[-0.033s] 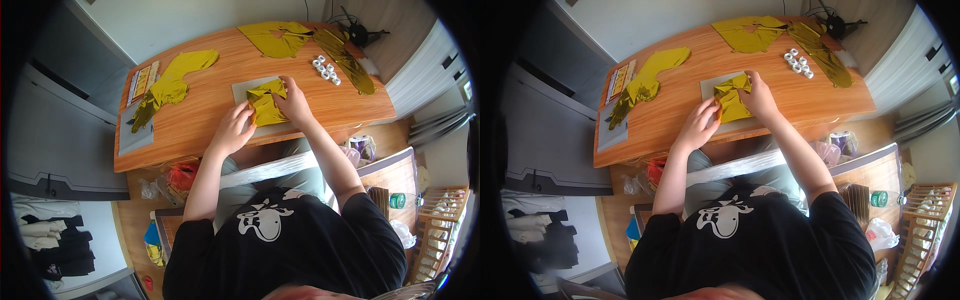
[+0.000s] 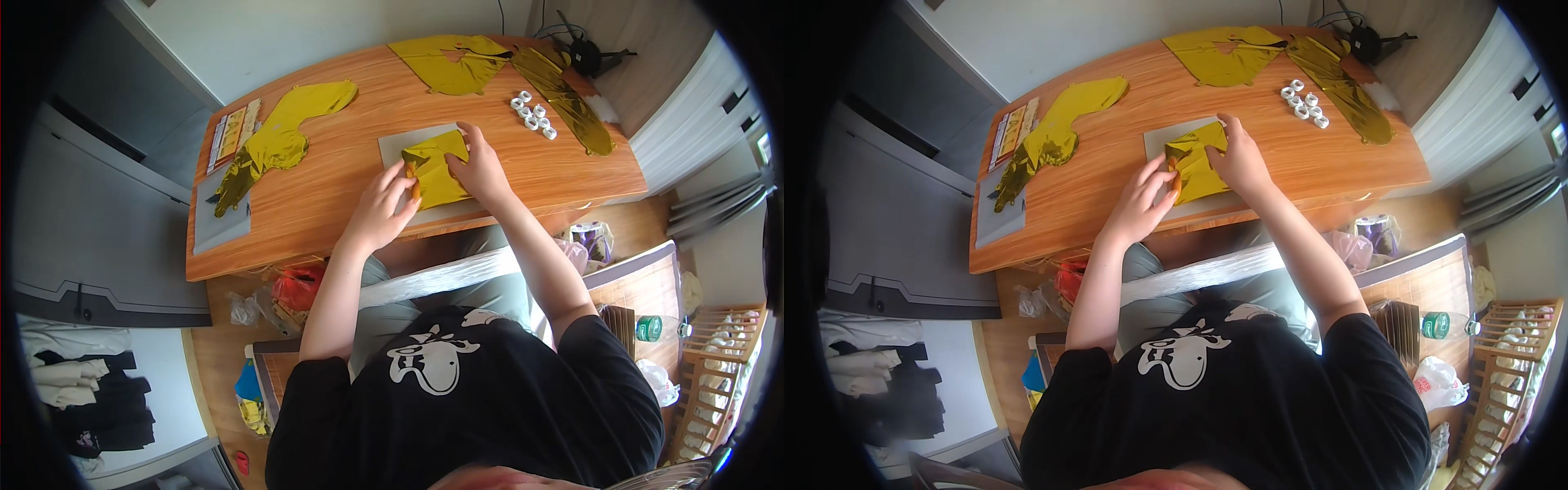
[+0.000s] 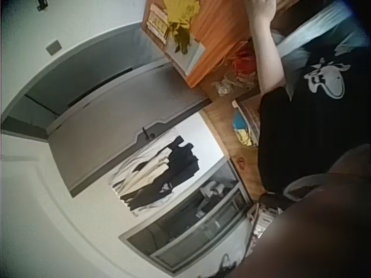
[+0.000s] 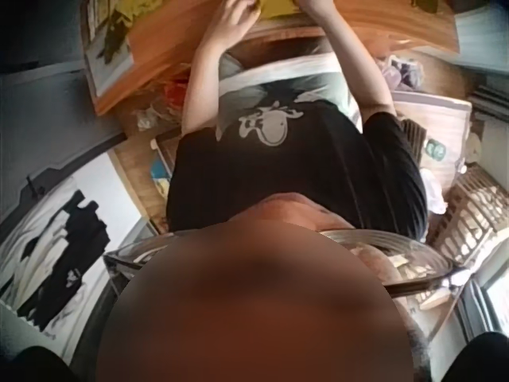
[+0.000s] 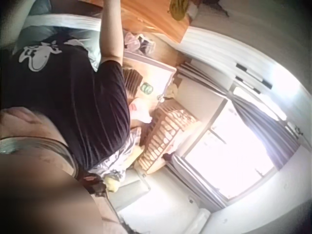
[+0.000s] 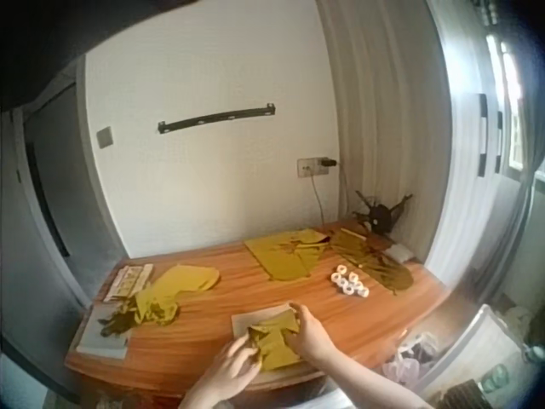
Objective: Carefully folding a gold foil letter-shaped balloon into a small flat square and placing it on a cardboard backing.
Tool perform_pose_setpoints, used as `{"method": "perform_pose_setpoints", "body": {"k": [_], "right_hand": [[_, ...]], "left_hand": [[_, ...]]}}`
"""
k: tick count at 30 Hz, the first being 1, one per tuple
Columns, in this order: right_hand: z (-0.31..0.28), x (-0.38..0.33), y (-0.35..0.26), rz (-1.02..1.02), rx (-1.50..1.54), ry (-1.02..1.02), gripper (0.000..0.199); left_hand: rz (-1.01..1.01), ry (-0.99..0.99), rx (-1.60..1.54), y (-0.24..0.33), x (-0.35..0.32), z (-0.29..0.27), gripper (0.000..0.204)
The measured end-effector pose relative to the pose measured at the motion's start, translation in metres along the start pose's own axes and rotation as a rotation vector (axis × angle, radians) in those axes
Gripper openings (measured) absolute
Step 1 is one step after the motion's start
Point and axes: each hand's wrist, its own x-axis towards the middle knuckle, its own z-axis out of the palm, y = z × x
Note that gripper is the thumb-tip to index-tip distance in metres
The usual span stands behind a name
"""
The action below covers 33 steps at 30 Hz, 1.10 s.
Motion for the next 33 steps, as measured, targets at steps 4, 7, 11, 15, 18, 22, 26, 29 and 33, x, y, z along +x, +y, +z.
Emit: {"method": "perform_pose_setpoints", "body": {"k": [4, 7, 11, 15, 18, 22, 26, 29, 33], "right_hand": [[0.0, -0.001, 0.011, -0.142, -0.127, 0.025, 0.049], [0.002, -0.006, 0.003, -0.2, -0.314, 0.015, 0.051], [0.004, -0.005, 0.015, -0.286, -0.476, 0.067, 0.051], [-0.002, 0.002, 0.025, -0.414, -0.587, -0.239, 0.05], [-0.013, 0.002, 0.027, -0.403, -0.606, -0.39, 0.058], [-0.024, 0.005, 0.028, -0.422, -0.636, -0.495, 0.07], [-0.034, 0.01, 0.026, -0.427, -0.639, -0.555, 0.077], [-0.045, 0.02, 0.028, -0.46, -0.656, -0.633, 0.09], [-0.055, 0.035, 0.032, -0.536, -0.632, -0.753, 0.11]], "left_hand": [[0.032, 0.088, 0.028, 0.012, 0.028, 0.004, 0.06], [0.134, -0.105, 0.286, 0.005, 0.042, 0.016, 0.065], [0.15, -0.252, 0.261, 0.0, 0.052, 0.022, 0.07], [0.174, -0.302, 0.343, -0.005, 0.055, 0.021, 0.072], [0.156, -0.313, 0.398, -0.007, 0.052, 0.022, 0.074], [0.196, -0.345, 0.358, -0.017, 0.05, 0.009, 0.08], [0.19, -0.432, 0.398, -0.016, 0.053, -0.005, 0.086], [0.185, -0.465, 0.44, -0.014, 0.057, -0.009, 0.089], [0.233, -0.43, 0.404, -0.023, 0.057, -0.007, 0.093]]}}
